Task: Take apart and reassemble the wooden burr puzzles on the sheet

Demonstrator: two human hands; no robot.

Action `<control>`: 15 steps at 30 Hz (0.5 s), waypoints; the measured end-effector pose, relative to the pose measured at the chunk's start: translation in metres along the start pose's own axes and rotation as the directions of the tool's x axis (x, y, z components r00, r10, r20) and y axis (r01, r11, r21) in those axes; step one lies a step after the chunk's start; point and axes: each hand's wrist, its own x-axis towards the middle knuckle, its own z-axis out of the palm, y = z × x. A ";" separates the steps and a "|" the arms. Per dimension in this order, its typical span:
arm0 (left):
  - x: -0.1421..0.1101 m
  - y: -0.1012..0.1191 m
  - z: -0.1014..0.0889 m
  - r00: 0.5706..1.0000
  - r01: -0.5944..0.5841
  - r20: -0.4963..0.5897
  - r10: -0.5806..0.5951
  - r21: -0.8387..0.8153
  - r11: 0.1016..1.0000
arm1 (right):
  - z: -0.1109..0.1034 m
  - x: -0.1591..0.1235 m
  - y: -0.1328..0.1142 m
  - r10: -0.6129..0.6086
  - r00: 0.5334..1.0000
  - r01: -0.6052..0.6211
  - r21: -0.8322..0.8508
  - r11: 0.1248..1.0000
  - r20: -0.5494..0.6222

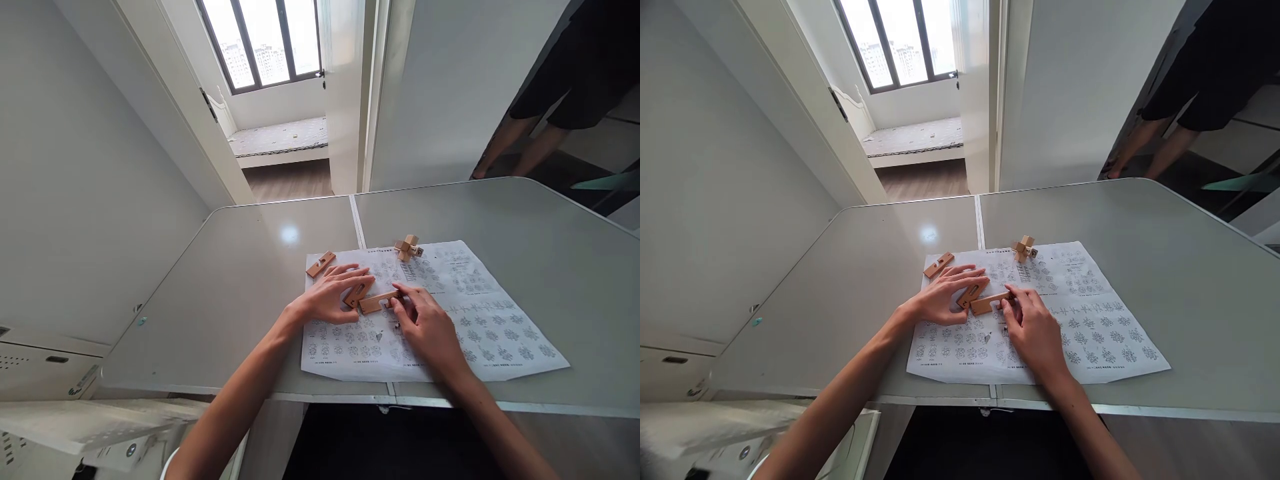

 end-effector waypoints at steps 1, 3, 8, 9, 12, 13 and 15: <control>0.001 0.002 0.001 1.000 -0.005 -0.014 0.005 -0.004 1.000 | 0.000 0.000 0.000 -0.006 1.000 0.006 -0.006 1.000 0.005; 0.002 0.007 0.005 0.999 -0.009 -0.052 0.009 -0.006 1.000 | 0.000 0.000 0.000 -0.019 1.000 0.019 -0.017 1.000 0.015; 0.007 0.017 0.016 0.994 -0.032 -0.103 0.032 0.003 0.999 | -0.001 -0.001 -0.001 -0.082 0.996 0.082 0.000 0.997 0.040; 0.008 0.018 0.017 0.994 -0.038 -0.102 0.038 0.005 0.999 | -0.001 -0.001 -0.001 -0.097 0.994 0.097 0.008 0.995 0.051; 0.008 0.018 0.019 0.994 -0.047 -0.103 0.047 0.010 0.999 | -0.002 -0.001 -0.002 -0.119 0.989 0.117 0.029 0.993 0.087; 0.008 0.018 0.019 0.993 -0.049 -0.105 0.050 0.013 0.999 | -0.003 -0.002 -0.002 -0.117 0.989 0.114 0.032 0.993 0.093; 0.008 0.017 0.020 0.993 -0.052 -0.109 0.054 0.025 0.998 | -0.003 -0.002 -0.002 -0.107 0.990 0.105 0.029 0.994 0.095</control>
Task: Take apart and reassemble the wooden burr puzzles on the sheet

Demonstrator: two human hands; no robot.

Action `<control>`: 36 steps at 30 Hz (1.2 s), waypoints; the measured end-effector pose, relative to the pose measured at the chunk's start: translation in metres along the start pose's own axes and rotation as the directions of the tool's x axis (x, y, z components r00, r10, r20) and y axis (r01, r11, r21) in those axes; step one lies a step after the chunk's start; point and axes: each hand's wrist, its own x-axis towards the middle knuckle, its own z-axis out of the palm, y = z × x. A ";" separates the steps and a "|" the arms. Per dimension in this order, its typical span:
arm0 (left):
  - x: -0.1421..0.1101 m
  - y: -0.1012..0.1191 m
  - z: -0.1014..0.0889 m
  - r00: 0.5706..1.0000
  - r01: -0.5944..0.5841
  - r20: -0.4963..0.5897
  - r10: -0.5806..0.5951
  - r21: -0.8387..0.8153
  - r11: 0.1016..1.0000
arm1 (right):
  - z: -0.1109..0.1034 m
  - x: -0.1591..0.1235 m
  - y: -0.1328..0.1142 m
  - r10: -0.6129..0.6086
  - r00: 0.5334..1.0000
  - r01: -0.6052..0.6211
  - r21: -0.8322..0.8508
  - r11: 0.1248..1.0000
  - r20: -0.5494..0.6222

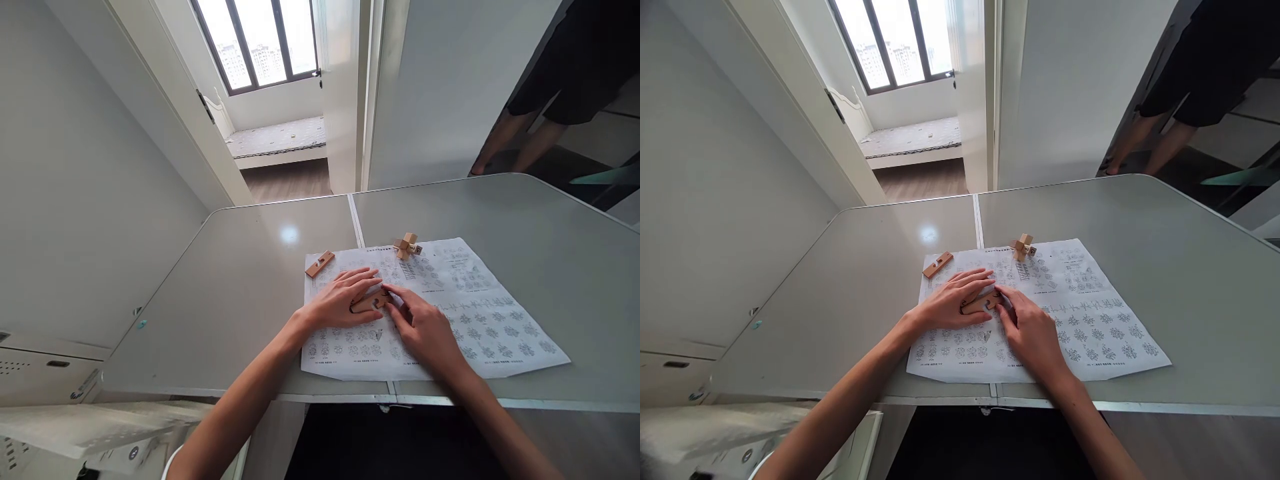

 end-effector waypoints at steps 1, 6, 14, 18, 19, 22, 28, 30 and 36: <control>0.000 0.000 0.000 1.000 -0.004 0.000 0.004 0.009 1.000 | 0.000 0.000 0.000 0.004 1.000 -0.004 -0.005 1.000 -0.004; 0.002 0.004 0.002 0.999 -0.019 0.038 0.016 0.090 0.996 | 0.002 -0.001 0.003 -0.016 1.000 0.015 -0.034 0.999 -0.015; 0.004 0.016 0.005 0.996 -0.005 0.091 -0.015 0.216 0.976 | 0.000 0.000 -0.001 0.026 1.000 -0.027 -0.001 1.000 -0.013; 0.004 0.015 0.006 0.999 0.002 0.044 -0.011 0.202 0.979 | -0.002 0.000 -0.003 0.085 0.996 -0.084 0.022 0.996 -0.002; 0.004 0.014 0.006 0.999 0.003 0.032 -0.010 0.197 0.980 | -0.002 0.000 -0.004 0.094 0.996 -0.094 0.028 0.995 -0.004; 0.003 0.010 0.004 1.000 0.020 0.000 -0.021 0.205 0.979 | -0.003 0.000 -0.005 0.115 0.993 -0.114 0.043 0.992 -0.006; 0.000 -0.004 0.000 0.991 0.135 -0.048 -0.127 0.315 0.939 | -0.005 -0.001 -0.007 0.132 0.991 -0.131 0.057 0.990 0.003; -0.001 -0.008 0.001 0.985 0.170 -0.054 -0.161 0.334 0.927 | -0.006 -0.001 -0.007 0.132 0.991 -0.132 0.061 0.989 0.004; -0.002 -0.016 0.005 0.967 0.253 -0.127 -0.222 0.335 0.908 | -0.006 -0.001 -0.008 0.121 0.993 -0.120 0.069 0.990 -0.008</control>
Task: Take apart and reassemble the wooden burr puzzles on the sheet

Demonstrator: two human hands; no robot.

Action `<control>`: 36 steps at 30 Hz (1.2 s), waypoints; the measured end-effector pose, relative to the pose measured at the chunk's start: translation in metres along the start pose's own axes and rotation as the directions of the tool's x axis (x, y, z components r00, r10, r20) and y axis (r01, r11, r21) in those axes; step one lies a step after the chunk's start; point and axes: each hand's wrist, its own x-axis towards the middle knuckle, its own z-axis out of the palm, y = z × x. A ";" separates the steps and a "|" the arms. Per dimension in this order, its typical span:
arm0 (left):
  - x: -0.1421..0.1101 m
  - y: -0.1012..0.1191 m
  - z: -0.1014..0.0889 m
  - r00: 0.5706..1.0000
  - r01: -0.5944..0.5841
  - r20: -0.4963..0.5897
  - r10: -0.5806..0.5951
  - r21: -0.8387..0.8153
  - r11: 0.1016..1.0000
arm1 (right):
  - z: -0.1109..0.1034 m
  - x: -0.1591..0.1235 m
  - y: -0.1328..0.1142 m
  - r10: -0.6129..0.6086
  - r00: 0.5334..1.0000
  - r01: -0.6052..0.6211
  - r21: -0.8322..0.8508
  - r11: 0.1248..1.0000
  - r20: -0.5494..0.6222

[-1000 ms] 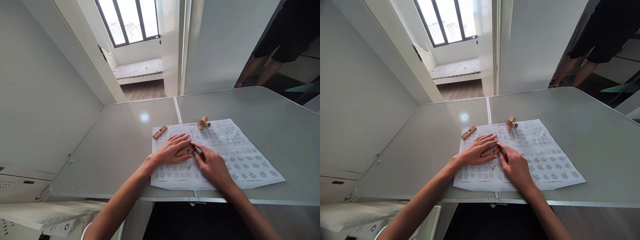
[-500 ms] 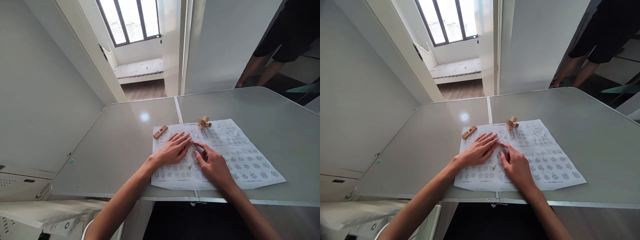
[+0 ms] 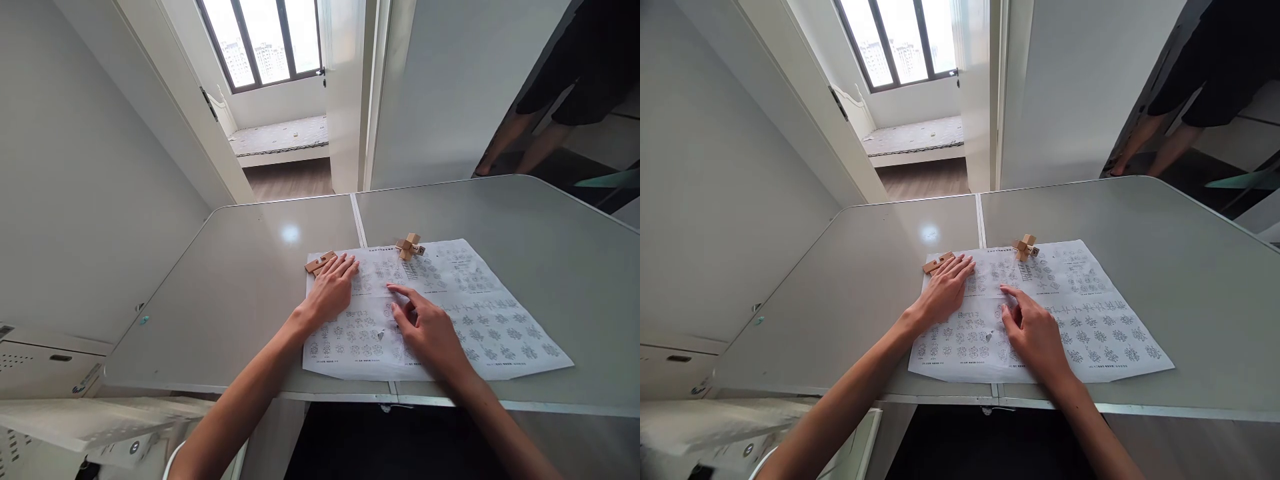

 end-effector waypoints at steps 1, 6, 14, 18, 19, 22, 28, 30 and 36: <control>0.000 -0.001 0.001 1.000 0.012 -0.015 -0.012 -0.001 1.000 | 0.000 0.000 0.000 0.001 1.000 -0.001 0.004 1.000 0.001; 0.002 -0.003 0.002 0.993 0.036 -0.112 -0.039 -0.033 0.999 | 0.000 0.000 -0.001 0.002 1.000 -0.002 0.015 1.000 0.008; 0.003 0.014 -0.008 0.967 -0.234 -0.143 0.213 -0.151 0.961 | 0.001 0.000 0.000 -0.028 1.000 0.028 0.051 0.998 0.003; 0.001 0.018 -0.009 0.956 -0.285 -0.122 0.267 -0.164 0.945 | -0.003 0.007 0.002 0.000 1.000 -0.002 0.065 0.998 0.024; 0.001 0.018 -0.009 0.957 -0.282 -0.120 0.264 -0.164 0.945 | -0.005 0.012 0.003 0.017 0.999 -0.019 0.072 0.997 0.030; 0.000 0.017 -0.008 0.963 -0.261 -0.116 0.244 -0.167 0.951 | -0.015 0.036 0.009 0.092 0.996 -0.090 0.103 0.991 -0.009; 0.000 0.017 -0.007 0.968 -0.243 -0.106 0.226 -0.193 0.951 | -0.028 0.099 0.032 0.306 0.930 -0.343 -0.182 0.922 -0.201; -0.001 0.018 -0.008 0.971 -0.234 -0.108 0.215 -0.208 0.950 | -0.029 0.111 0.036 0.318 0.930 -0.351 -0.194 0.916 -0.183; 0.000 0.023 -0.009 0.983 -0.130 -0.165 0.084 -0.290 0.948 | -0.027 0.101 0.021 0.155 0.988 -0.156 -0.063 0.986 -0.022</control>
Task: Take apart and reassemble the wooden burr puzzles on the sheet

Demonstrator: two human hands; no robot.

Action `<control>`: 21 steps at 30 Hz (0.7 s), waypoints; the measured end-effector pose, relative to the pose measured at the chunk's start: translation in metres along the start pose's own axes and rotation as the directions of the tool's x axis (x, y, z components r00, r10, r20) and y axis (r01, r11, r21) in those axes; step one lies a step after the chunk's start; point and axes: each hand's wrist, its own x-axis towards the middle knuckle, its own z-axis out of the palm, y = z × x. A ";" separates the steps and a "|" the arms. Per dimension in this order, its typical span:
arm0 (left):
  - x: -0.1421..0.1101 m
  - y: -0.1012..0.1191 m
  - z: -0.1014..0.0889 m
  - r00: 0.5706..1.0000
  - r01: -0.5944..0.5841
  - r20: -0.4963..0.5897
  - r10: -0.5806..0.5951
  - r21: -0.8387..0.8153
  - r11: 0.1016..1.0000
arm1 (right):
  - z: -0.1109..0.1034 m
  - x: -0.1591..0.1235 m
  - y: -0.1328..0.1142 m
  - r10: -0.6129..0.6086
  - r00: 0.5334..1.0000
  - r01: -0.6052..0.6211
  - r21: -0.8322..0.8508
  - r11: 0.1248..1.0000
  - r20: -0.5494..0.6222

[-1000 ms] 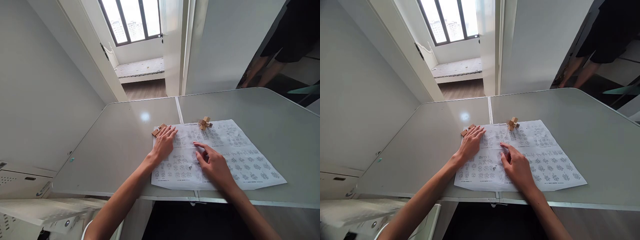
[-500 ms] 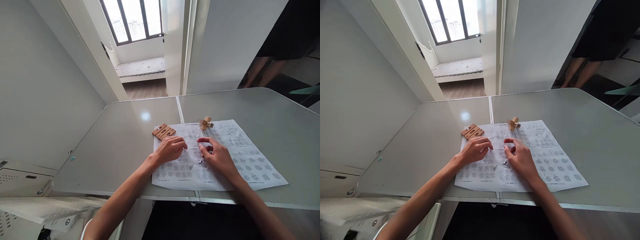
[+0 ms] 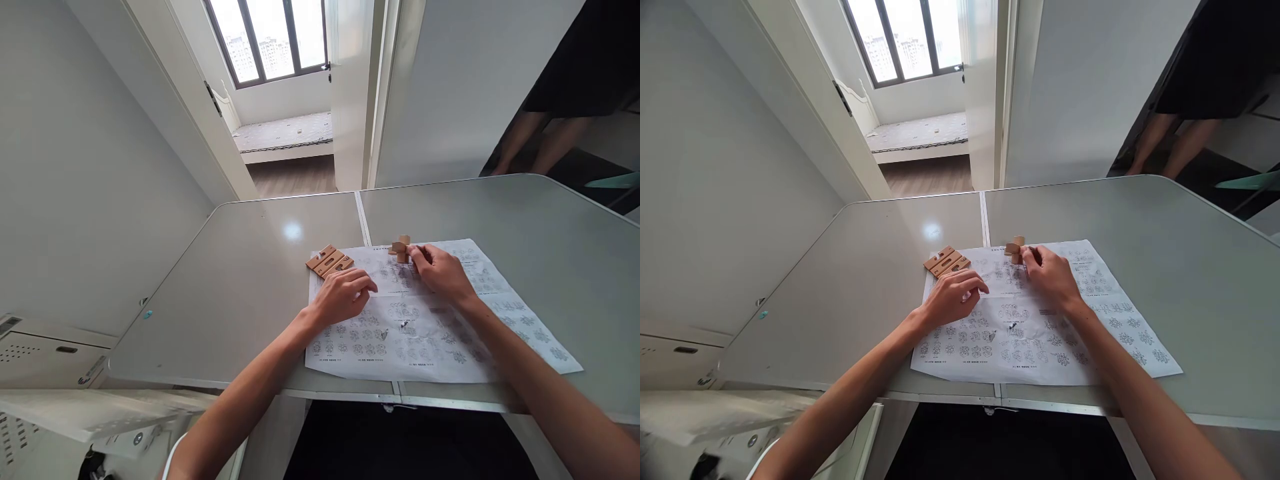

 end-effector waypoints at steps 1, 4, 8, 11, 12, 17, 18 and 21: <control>0.000 0.001 0.001 0.998 0.044 -0.039 -0.044 -0.012 0.999 | 0.001 -0.006 -0.004 -0.041 0.999 0.040 0.038 0.998 0.033; 0.002 0.003 0.004 0.970 0.178 -0.158 -0.184 -0.053 0.983 | 0.006 -0.022 -0.017 -0.157 0.980 0.136 0.166 0.977 0.125; 0.004 0.002 0.002 0.931 0.277 -0.122 -0.345 -0.381 0.882 | 0.019 -0.039 -0.027 -0.314 0.923 0.192 0.444 0.875 0.221; 0.006 0.003 -0.004 0.940 0.284 0.027 -0.339 -0.608 0.741 | 0.024 -0.047 -0.028 -0.337 0.912 0.163 0.546 0.822 0.235; 0.006 0.003 -0.006 0.946 0.275 0.046 -0.321 -0.641 0.717 | 0.023 -0.048 -0.028 -0.348 0.905 0.162 0.560 0.813 0.244; 0.008 0.005 -0.013 0.968 0.209 0.050 -0.245 -0.701 0.681 | 0.007 -0.046 -0.024 -0.433 0.814 0.223 0.482 0.848 0.386; 0.008 0.006 -0.013 0.971 0.199 0.043 -0.235 -0.687 0.699 | 0.003 -0.045 -0.024 -0.442 0.792 0.239 0.451 0.860 0.422; 0.007 0.007 -0.013 0.982 0.168 0.042 -0.185 -0.644 0.746 | -0.004 -0.042 -0.022 -0.464 0.720 0.296 0.375 0.878 0.516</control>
